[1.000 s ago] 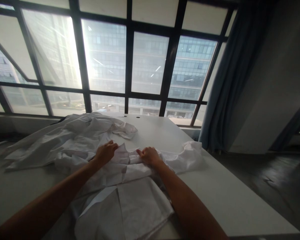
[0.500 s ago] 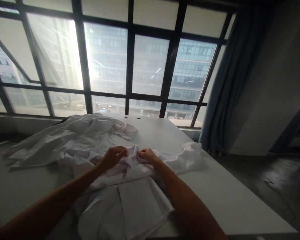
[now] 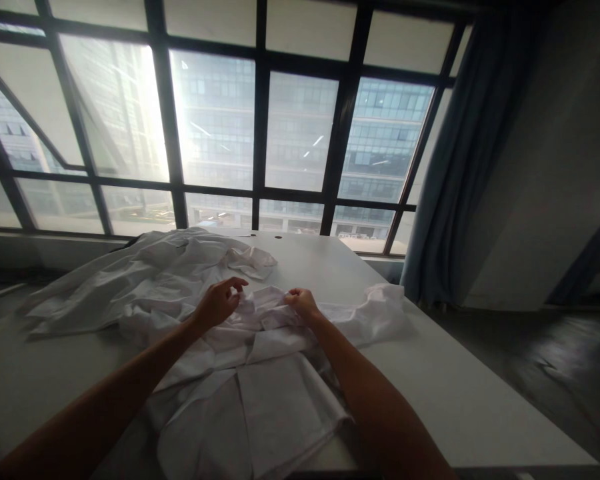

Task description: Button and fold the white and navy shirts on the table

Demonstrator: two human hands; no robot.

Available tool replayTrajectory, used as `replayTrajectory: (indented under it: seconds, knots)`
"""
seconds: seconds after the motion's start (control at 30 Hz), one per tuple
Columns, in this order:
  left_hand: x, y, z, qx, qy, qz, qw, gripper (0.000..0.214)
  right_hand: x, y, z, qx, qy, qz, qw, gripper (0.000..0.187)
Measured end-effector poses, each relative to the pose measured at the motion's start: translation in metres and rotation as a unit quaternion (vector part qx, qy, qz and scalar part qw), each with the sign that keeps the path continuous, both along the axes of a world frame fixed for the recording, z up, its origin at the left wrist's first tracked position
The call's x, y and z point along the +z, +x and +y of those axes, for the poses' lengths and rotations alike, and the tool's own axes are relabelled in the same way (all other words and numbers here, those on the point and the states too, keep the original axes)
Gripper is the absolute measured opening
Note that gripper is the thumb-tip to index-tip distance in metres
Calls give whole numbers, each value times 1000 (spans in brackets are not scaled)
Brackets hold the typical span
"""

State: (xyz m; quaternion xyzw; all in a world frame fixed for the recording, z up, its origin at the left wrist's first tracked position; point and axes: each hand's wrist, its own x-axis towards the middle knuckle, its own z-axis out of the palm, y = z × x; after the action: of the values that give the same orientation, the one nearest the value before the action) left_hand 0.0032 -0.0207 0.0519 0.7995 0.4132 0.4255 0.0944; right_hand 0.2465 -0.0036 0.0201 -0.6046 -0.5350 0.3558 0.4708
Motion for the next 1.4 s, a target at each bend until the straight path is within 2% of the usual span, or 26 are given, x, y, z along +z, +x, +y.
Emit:
replayTrajectory:
  seconds: [0.03,0.1,0.17,0.23,0.3,0.33,0.4,0.5,0.57,0.6,0.7,0.77,0.8,0.87,0.93,1.03,1.13,1.2,1.3,1.4]
  knots:
    - [2,-6,3,35,29,16,999,35,4,1,-1,-45,41,-67,996,8]
    - [4,-14,10,76,72,44,994,31,11,-1,-6,-100,137,-217,961,11]
    - [4,-18,13,84,103,50,990,29,18,-3,-13,-88,218,-355,905,16]
    - [3,-21,14,69,137,36,988,29,21,-5,-20,-50,266,-446,853,20]
    - [3,-25,15,41,169,31,984,31,22,-4,-23,-32,280,-479,832,26]
    - [3,-28,16,28,177,37,983,33,22,-4,-24,-35,278,-476,834,28]
    - [0,-31,22,22,173,57,983,35,19,-3,-21,-58,262,-434,860,30]
    - [-11,-29,35,60,135,85,985,38,15,-6,-12,-72,191,-301,931,35]
    - [-20,-25,42,85,108,100,985,42,13,-10,-6,-26,152,-210,965,39]
    - [-23,-22,44,92,96,110,985,45,12,-12,-5,11,143,-182,973,43]
    - [-24,-16,38,113,72,142,981,61,9,-20,-8,89,164,-207,960,70]
    - [-17,-13,26,129,75,157,976,58,8,-25,-16,66,198,-290,934,75]
    - [-13,-11,18,128,77,163,975,49,8,-27,-21,43,212,-328,920,69]
    - [-6,-5,3,91,57,184,977,31,9,-32,-29,20,209,-375,903,44]
    - [-6,1,-7,26,12,216,976,27,10,-36,-33,57,169,-395,901,26]
    - [-17,9,-8,-35,-46,260,964,22,9,-36,-34,158,98,-418,889,23]
    - [-32,13,1,-41,-73,256,963,17,6,-35,-32,204,50,-435,875,21]
    - [-38,16,6,-29,-80,238,968,17,4,-37,-31,168,45,-452,875,25]
    - [-43,21,8,-4,-84,225,971,18,0,-43,-31,87,77,-466,877,27]
    - [-45,25,8,-2,-97,218,971,20,-3,-50,-31,95,86,-467,875,20]
